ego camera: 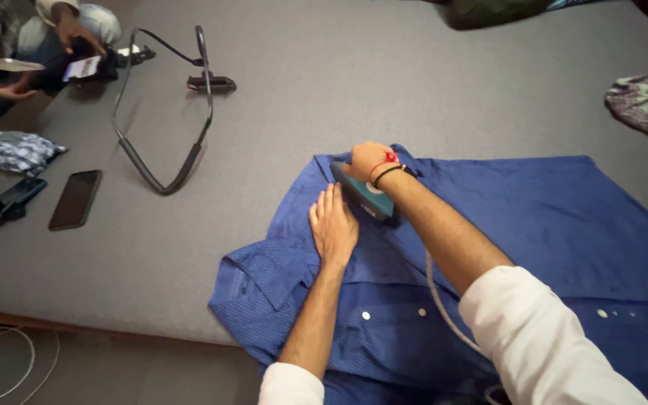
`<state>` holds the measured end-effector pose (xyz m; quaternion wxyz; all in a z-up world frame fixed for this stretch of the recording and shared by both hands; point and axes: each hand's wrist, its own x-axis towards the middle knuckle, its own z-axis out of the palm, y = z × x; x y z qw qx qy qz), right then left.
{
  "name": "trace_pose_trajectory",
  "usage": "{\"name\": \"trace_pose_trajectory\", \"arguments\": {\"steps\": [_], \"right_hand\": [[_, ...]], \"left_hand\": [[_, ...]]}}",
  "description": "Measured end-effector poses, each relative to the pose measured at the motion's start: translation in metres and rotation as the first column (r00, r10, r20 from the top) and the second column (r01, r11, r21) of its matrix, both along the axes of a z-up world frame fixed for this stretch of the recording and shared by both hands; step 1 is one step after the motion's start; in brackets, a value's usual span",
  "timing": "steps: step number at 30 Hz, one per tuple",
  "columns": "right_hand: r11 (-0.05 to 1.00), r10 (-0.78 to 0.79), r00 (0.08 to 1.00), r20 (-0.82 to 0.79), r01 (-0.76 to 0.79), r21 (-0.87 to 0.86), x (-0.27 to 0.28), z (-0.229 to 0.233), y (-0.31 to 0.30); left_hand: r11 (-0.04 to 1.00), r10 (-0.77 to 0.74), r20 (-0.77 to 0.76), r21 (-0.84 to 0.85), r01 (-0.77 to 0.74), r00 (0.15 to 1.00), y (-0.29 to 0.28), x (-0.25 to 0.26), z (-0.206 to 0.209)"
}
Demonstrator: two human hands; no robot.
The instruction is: The person irons a blue button-up shirt laid out on a bed. They smooth the fabric with one hand while moving the iron with the other, then fold the shirt in half and continue ironing the folded section.
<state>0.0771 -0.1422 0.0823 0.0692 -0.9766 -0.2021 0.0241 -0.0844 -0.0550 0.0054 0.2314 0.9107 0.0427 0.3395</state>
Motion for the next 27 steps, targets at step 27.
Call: {"name": "trace_pose_trajectory", "arguments": {"steps": [27], "right_hand": [[0.990, -0.136, 0.990, -0.022, 0.135, -0.049, -0.105, 0.039, -0.132]], "left_hand": [[0.996, 0.060, -0.234, 0.075, -0.044, 0.970, -0.010, 0.001, 0.001]]}}
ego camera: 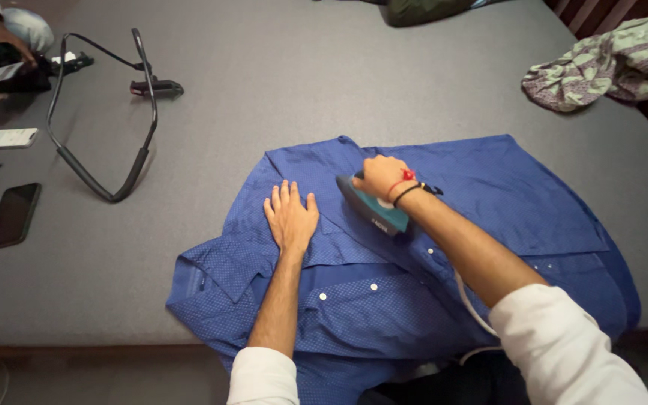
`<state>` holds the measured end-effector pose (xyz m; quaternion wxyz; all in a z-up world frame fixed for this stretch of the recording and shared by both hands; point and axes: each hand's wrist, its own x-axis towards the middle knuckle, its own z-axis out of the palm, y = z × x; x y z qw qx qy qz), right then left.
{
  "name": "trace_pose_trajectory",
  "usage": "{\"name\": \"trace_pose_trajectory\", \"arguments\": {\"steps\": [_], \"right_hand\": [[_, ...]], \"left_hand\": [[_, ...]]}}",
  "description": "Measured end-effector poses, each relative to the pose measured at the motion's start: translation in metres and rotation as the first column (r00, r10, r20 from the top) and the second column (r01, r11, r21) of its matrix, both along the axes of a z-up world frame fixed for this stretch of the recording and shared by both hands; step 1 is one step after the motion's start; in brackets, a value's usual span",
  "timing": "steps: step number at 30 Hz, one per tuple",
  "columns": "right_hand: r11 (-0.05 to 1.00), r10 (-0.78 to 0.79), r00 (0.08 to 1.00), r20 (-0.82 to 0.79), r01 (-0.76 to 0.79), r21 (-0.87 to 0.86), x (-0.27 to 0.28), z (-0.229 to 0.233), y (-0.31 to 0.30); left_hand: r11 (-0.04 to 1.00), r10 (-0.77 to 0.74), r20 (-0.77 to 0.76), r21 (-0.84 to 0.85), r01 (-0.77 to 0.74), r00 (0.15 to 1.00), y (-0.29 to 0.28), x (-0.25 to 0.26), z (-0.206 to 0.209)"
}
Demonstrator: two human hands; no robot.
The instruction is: The person irons a blue button-up shirt laid out on a bed. They smooth the fabric with one hand while moving the iron with the other, then fold the shirt in half and continue ironing the folded section.
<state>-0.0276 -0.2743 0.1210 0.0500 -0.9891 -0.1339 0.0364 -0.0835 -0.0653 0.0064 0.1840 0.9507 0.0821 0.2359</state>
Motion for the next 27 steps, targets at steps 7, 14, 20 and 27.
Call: {"name": "trace_pose_trajectory", "arguments": {"steps": [7, 14, 20, 27], "right_hand": [[1.000, -0.004, 0.998, 0.057, 0.003, 0.013, 0.067, -0.021, 0.022], [0.995, -0.090, 0.995, 0.044, 0.088, 0.052, 0.101, -0.030, 0.035], [0.999, -0.026, 0.999, 0.035, 0.025, 0.029, 0.108, -0.039, 0.026], [1.000, 0.014, 1.000, -0.016, -0.014, 0.000, 0.054, -0.026, -0.018]], "left_hand": [[1.000, 0.001, 0.000, -0.005, -0.001, 1.000, -0.002, -0.001, 0.004], [1.000, -0.003, 0.012, 0.003, 0.003, 1.000, -0.001, -0.002, 0.006], [1.000, -0.014, 0.025, -0.005, 0.014, 1.000, 0.001, 0.001, 0.003], [1.000, -0.005, 0.028, 0.012, 0.005, 1.000, -0.001, 0.001, 0.000]]}}
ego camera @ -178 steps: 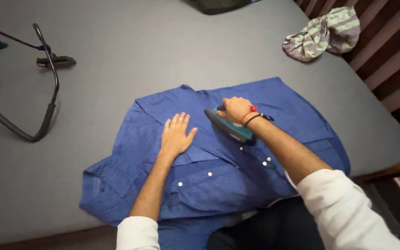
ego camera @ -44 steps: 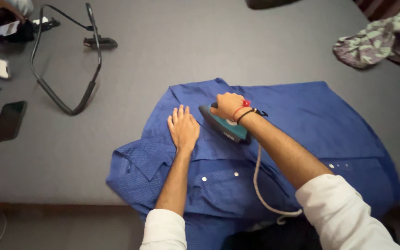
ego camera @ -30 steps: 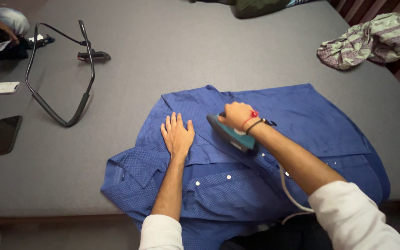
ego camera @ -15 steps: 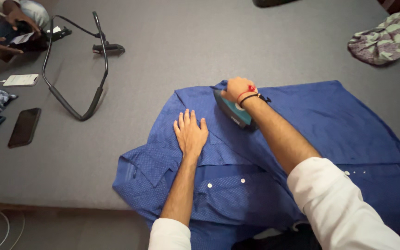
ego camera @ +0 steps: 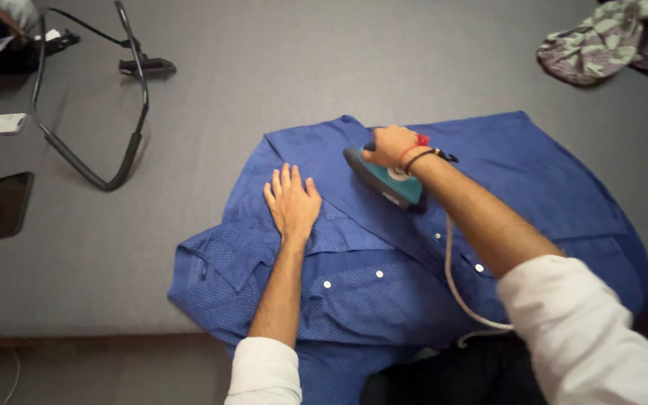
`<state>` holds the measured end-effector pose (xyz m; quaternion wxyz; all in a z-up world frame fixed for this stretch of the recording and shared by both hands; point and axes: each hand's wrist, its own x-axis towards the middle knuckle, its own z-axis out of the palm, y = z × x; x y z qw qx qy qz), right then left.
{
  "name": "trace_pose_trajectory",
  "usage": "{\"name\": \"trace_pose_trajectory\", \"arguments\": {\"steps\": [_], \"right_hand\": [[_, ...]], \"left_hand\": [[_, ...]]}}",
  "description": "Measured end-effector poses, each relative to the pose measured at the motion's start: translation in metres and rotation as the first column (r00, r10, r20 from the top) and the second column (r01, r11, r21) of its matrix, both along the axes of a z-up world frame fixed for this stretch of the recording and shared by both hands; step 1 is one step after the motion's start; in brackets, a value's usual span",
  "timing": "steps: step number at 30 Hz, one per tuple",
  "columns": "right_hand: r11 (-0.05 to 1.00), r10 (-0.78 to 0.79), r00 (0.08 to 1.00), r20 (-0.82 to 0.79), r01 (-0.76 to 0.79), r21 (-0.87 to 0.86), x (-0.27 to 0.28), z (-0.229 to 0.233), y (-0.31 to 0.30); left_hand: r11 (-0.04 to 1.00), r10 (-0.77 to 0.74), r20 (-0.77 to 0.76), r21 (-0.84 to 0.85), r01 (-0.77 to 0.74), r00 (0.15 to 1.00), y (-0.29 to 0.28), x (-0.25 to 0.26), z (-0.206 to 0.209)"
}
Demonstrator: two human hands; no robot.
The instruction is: The person irons a blue button-up shirt laid out on a bed. They smooth the fabric with one hand while moving the iron with the other, then fold the shirt in half and continue ironing the folded section.
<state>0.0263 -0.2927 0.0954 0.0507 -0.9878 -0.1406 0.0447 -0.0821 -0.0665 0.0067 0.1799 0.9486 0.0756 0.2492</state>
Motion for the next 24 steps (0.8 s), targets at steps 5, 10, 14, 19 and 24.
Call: {"name": "trace_pose_trajectory", "arguments": {"steps": [5, 10, 14, 19, 24], "right_hand": [[1.000, -0.008, 0.999, -0.042, 0.007, -0.023, -0.058, 0.014, -0.060], [0.996, -0.050, 0.996, -0.072, 0.044, -0.075, -0.116, 0.026, -0.105], [0.991, -0.101, 0.989, -0.105, 0.090, -0.100, -0.127, 0.035, -0.108], [0.996, -0.065, 0.997, -0.042, 0.062, -0.066, -0.110, 0.025, -0.101], [0.999, -0.039, 0.999, -0.015, 0.038, -0.020, -0.094, 0.014, -0.092]], "left_hand": [[1.000, 0.005, 0.002, 0.020, -0.005, 1.000, 0.001, 0.000, -0.003], [1.000, 0.004, 0.005, 0.016, -0.004, 1.000, 0.000, -0.002, -0.003], [1.000, 0.003, -0.010, 0.028, -0.003, 1.000, 0.000, -0.001, -0.001], [1.000, 0.002, -0.012, 0.020, -0.002, 1.000, -0.001, -0.002, -0.002], [0.999, 0.004, -0.013, 0.038, -0.003, 1.000, -0.002, -0.005, -0.006]]}}
